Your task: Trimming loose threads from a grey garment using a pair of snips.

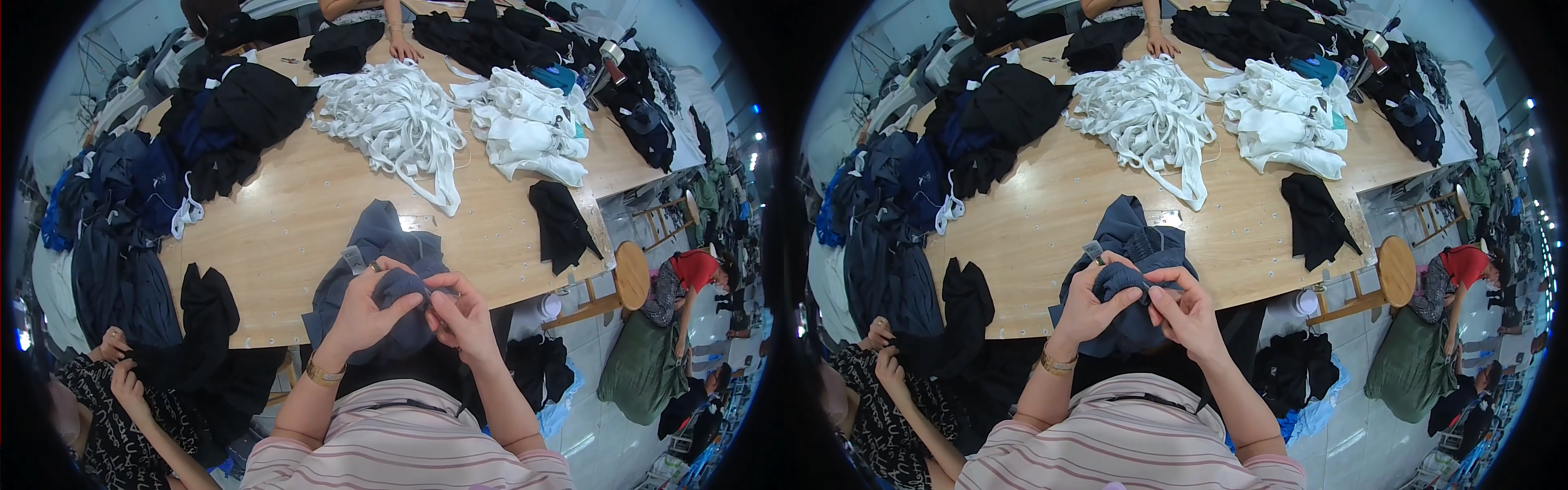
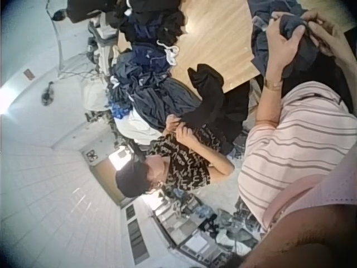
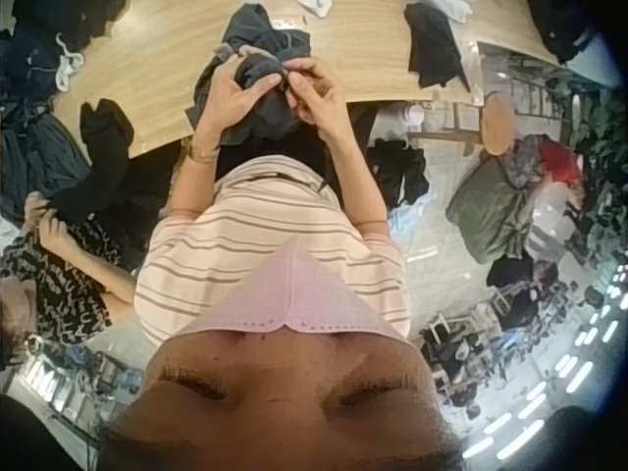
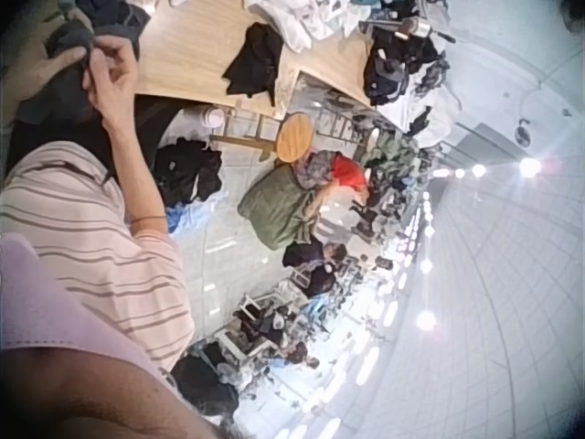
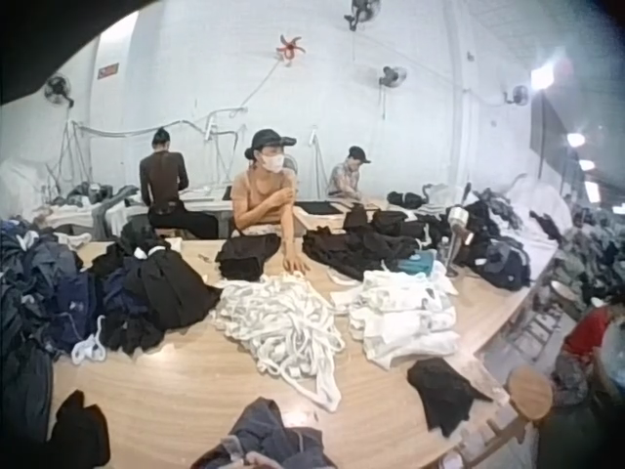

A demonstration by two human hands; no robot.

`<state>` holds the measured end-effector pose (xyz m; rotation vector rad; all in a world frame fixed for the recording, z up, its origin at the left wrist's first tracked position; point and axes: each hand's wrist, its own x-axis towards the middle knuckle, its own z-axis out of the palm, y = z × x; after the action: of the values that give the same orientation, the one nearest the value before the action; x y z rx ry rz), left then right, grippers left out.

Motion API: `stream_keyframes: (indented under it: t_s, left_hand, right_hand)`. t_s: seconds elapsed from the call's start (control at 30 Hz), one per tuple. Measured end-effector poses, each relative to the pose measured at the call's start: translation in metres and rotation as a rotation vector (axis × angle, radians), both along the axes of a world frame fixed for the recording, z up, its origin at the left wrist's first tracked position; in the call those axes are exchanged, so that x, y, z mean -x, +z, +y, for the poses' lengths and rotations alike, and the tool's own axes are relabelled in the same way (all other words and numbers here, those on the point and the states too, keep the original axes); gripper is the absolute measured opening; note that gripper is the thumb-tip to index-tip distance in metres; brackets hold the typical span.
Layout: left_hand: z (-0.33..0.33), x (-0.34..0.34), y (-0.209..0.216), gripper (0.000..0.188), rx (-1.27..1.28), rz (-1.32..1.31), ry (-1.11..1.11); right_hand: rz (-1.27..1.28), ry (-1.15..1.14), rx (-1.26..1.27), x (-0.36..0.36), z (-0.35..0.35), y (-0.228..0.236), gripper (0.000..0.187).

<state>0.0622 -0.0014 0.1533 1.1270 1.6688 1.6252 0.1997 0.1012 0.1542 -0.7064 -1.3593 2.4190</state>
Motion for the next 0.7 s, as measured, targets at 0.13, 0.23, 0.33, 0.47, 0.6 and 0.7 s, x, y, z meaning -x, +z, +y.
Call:
stream_keyframes:
  t_s: [0.13, 0.23, 0.33, 0.47, 0.6, 0.7]
  left_hand:
    - [0.0018, -0.0007, -0.0007, 0.018, -0.006, 0.042, -0.02]
    - [0.0018, -0.0013, 0.0004, 0.016, 0.025, 0.006, -0.012]
    - [0.0013, -0.0014, -0.0014, 0.016, 0.017, 0.021, 0.0]
    - [0.001, -0.0029, -0.0012, 0.015, 0.021, 0.005, 0.013]
    - [0.001, -0.0026, -0.0011, 0.014, 0.015, 0.028, 0.02]
    - [0.0011, -0.0029, 0.0001, 0.014, 0.018, 0.027, 0.018]
  right_hand:
    - [-0.008, -0.013, 0.012, -0.0009, 0.0017, 0.0002, 0.018]
    - [-0.004, 0.006, 0.019, -0.0027, 0.0029, 0.0023, 0.02]
    - [0.017, 0.036, 0.015, -0.0042, 0.0034, 0.0062, 0.022]
    - [-0.007, 0.044, -0.008, -0.0053, 0.0039, 0.0066, 0.023]
    - [-0.008, 0.053, -0.002, -0.0055, 0.0053, 0.0036, 0.027]
    - [-0.012, 0.054, 0.002, -0.0056, 0.0049, 0.0047, 0.024]
